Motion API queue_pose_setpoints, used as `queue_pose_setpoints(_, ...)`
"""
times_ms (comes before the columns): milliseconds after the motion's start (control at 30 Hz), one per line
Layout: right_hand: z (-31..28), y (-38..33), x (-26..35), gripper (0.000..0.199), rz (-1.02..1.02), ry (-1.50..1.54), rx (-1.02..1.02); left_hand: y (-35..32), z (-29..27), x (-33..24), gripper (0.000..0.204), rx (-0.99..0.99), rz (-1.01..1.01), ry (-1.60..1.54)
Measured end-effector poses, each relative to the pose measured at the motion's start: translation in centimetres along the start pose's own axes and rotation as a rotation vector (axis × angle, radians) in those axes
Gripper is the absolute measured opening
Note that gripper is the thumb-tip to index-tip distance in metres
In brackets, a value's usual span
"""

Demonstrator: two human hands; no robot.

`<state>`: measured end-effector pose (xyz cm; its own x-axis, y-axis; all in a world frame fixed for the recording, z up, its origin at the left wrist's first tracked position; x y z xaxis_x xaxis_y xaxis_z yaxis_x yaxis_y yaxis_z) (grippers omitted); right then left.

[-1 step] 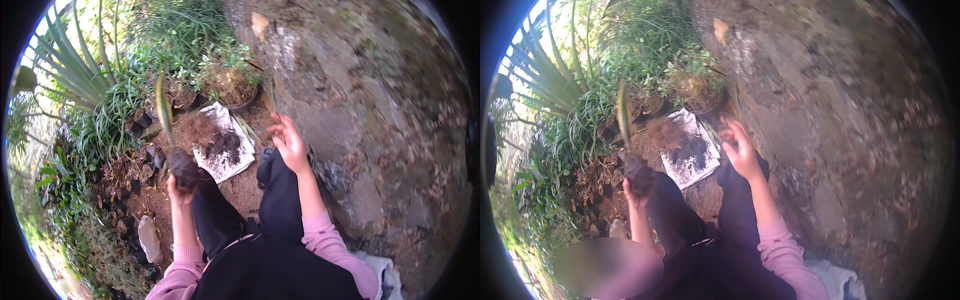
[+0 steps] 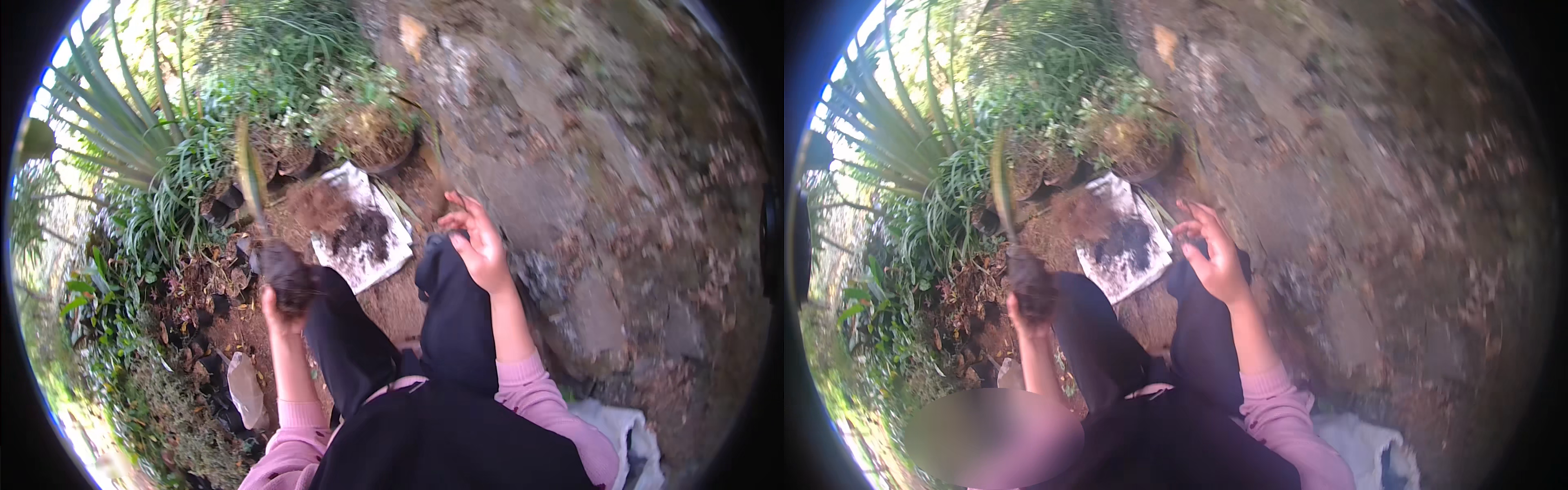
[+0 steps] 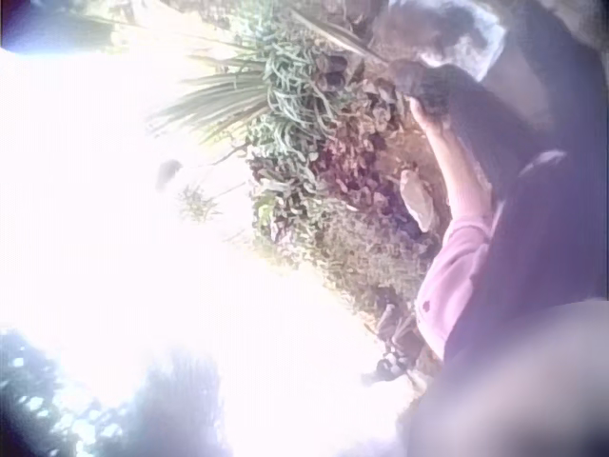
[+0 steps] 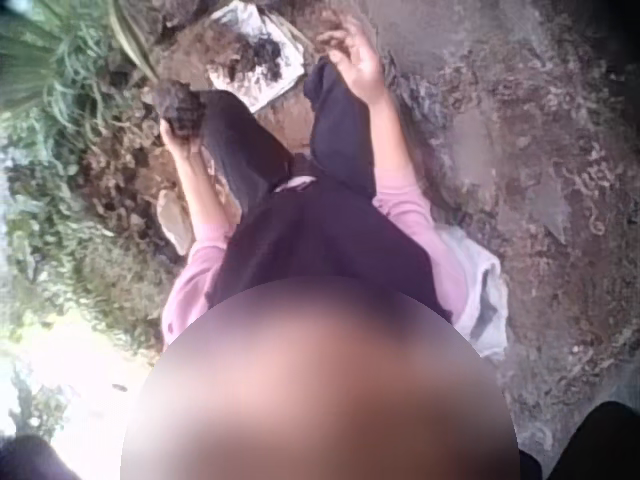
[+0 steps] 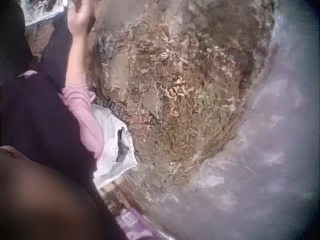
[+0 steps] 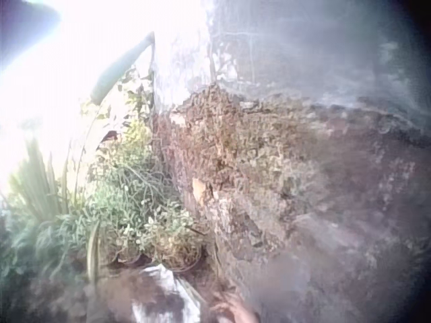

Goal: The person sits on the ground and uses their hands to remove soil from the root ball of a small plant. They repeatedly rub and pull at the soil to loosen it, occasionally shaking the root ball to dislodge dirt.

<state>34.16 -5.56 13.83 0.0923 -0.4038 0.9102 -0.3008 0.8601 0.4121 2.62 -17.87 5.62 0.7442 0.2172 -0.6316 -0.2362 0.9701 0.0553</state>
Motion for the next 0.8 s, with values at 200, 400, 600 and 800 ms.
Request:
queue_pose_setpoints(200,-8.1,-13.3,7.0,0.057,-0.004,0.028,-0.235,-3.4,2.7,-5.7,0.091,0.029,0.150,0.010)
queue_pose_setpoints(400,-12.8,-19.6,8.5,0.057,-0.014,-0.120,-0.401,-5.4,3.5,-5.0,0.088,0.062,0.093,-0.121)
queue_pose_setpoints(600,-13.0,-20.7,7.8,0.054,0.034,-0.122,-0.456,-5.7,2.8,-4.1,0.091,-0.023,0.060,-0.167)
queue_pose_setpoints(800,-11.9,-16.2,9.8,0.055,-0.091,-0.092,-0.342,-6.6,1.5,-4.3,0.087,-0.082,0.092,-0.157)
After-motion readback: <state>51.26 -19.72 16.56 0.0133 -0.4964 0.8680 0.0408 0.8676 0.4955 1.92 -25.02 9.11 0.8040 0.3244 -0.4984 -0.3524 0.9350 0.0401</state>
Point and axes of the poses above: each hand's wrist, its own y-axis towards the middle knuckle, its own z-axis out of the palm, x = y × z, the point moved 7 cm from there along y, towards the middle knuckle, and after that the axes turned 2 degrees about -y, right-handed, at the moved point
